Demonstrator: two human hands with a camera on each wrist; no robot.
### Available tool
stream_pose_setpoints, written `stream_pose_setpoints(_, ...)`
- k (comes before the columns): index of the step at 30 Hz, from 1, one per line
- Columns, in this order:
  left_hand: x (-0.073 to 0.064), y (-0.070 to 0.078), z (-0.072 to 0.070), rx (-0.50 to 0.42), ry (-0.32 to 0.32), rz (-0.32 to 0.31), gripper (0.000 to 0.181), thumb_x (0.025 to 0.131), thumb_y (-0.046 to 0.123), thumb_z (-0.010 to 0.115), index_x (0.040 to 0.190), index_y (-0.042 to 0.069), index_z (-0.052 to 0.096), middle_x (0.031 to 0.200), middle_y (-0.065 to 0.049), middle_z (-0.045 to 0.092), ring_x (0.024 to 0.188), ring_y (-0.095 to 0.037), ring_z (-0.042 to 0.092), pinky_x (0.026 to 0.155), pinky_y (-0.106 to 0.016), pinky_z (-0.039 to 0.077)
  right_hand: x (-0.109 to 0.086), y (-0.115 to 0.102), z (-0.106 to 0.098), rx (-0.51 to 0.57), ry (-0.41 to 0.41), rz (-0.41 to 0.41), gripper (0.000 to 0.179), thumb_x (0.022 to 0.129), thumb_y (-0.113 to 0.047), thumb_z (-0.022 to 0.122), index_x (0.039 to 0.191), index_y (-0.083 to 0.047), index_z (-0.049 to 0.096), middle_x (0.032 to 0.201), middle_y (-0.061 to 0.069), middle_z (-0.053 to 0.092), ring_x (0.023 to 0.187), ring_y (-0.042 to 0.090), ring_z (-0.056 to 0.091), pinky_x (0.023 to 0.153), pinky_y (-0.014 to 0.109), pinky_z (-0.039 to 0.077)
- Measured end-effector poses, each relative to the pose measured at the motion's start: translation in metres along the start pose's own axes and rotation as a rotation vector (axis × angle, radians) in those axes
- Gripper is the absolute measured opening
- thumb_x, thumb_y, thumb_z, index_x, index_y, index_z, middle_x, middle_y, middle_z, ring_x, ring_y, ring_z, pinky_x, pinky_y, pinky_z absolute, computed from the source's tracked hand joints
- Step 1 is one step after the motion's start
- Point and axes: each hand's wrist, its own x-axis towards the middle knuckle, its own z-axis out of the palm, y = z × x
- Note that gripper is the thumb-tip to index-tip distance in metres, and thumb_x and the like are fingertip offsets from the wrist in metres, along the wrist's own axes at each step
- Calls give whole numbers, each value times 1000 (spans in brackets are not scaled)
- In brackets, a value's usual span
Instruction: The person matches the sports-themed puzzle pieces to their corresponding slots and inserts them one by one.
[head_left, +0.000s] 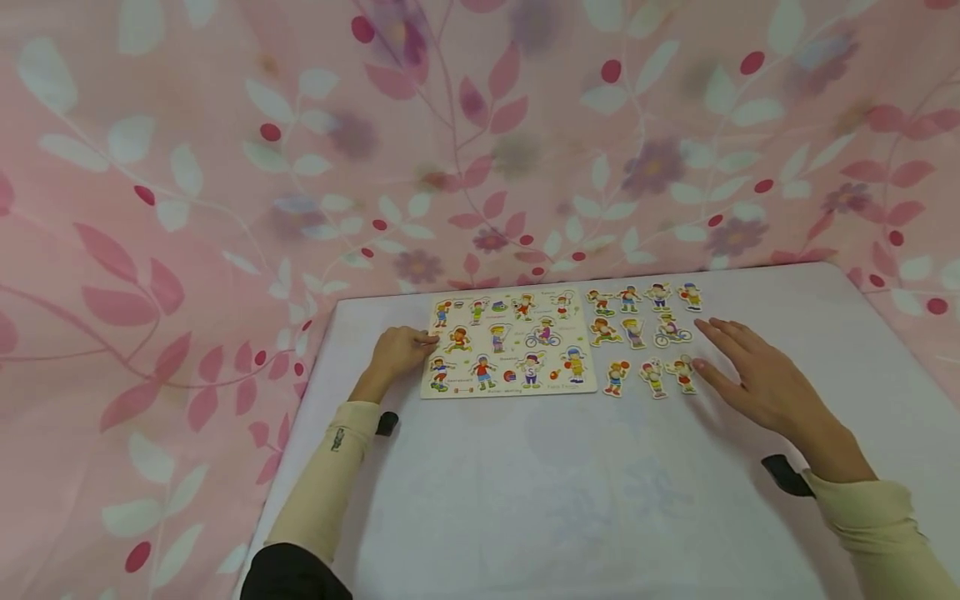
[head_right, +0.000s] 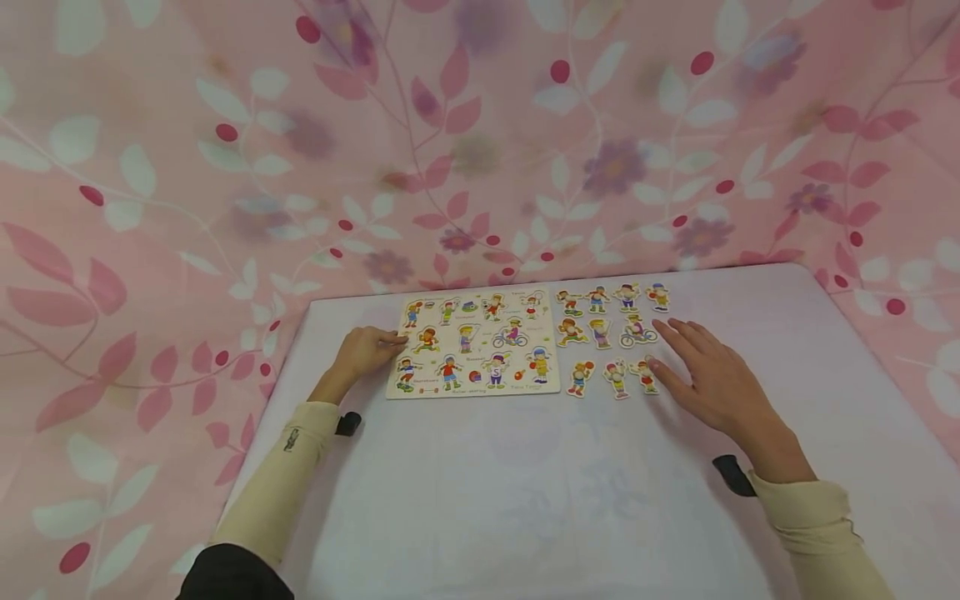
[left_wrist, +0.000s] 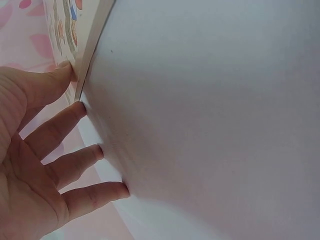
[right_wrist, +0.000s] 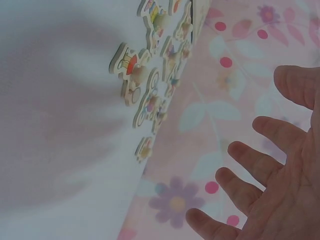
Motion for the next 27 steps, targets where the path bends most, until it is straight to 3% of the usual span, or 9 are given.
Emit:
stream_pose_setpoints(6, 2, 1, 5, 3, -1, -13, 21, 90, 28, 74, 108, 21, 78, 122, -6, 67, 116, -33, 60, 93, -46, 47, -1, 0, 2, 9, 8, -8, 68, 96, -39, 62, 154, -16, 36, 150, 23, 37, 136, 46, 33, 99, 70, 30)
stream_pose_setpoints(13, -1, 3, 5, -9, 6, 6, 19, 89, 25, 75, 106, 19, 78, 121, -8, 68, 115, -34, 61, 91, -47, 48, -1, -2, 7, -3, -23, 17, 70, 96, -47, 61, 154, -18, 35, 150, 21, 38, 135, 46, 34, 99, 71, 30)
stream_pose_setpoints(19, -2, 2, 0, 13, 51, 25, 19, 87, 25, 76, 105, 18, 78, 118, -8, 69, 110, -33, 64, 86, -47, 51, 12, -10, 10, 5, -58, 27, 68, 96, -52, 57, 155, -23, 35, 150, 21, 39, 134, 46, 35, 98, 72, 30)
stream_pose_setpoints(27, -2, 2, -1, 6, 41, 15, 21, 88, 28, 75, 107, 18, 78, 120, -7, 68, 112, -35, 62, 87, -47, 50, 25, -15, 13, 14, -110, 44, 68, 95, -52, 58, 153, -22, 39, 147, 23, 43, 132, 48, 38, 96, 72, 34)
